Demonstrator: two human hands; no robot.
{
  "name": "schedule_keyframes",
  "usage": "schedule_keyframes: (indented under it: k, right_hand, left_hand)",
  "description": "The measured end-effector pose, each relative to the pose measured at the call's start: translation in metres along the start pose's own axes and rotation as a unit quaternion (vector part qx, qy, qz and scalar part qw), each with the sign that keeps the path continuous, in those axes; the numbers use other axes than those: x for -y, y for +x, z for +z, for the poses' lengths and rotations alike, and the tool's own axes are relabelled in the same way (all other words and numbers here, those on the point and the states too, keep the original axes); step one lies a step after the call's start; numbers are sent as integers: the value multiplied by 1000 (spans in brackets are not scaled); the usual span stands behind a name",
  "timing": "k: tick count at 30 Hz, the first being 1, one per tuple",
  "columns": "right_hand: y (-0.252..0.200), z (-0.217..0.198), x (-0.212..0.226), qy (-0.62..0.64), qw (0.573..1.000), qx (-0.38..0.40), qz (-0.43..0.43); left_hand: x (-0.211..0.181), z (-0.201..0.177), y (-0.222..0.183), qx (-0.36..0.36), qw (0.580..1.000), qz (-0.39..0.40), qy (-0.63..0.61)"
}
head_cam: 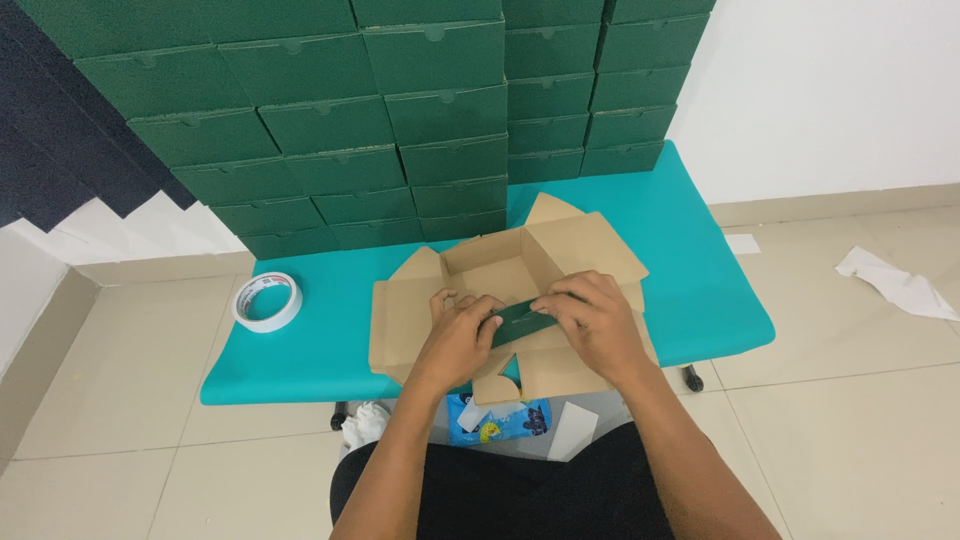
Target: Folding and assembling small green cardboard boxes from flat templates.
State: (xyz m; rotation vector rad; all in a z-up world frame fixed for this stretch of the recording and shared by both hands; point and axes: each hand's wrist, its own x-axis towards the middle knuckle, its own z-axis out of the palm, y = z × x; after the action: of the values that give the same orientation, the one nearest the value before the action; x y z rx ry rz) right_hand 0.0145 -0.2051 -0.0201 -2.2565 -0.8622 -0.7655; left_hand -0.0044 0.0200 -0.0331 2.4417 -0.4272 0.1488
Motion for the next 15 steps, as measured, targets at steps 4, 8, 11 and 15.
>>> schedule_keyframes:
  k: [4,8,11,15]
  right_hand:
    - [-4,6,4,-53,999,3,-3]
    - [-6,5,1,-82,996,15,-27]
    - [-6,3,0,-80,995,35,-39]
    - [-4,3,1,-74,995,58,-40]
  left_hand:
    - [-17,-8,-3,22,1000,4,-16]
    - [-15,-7,-2,31,999,8,-12]
    - [-16,-6,0,32,999,8,-9]
    - [-17,-5,-1,35,999,7,-13]
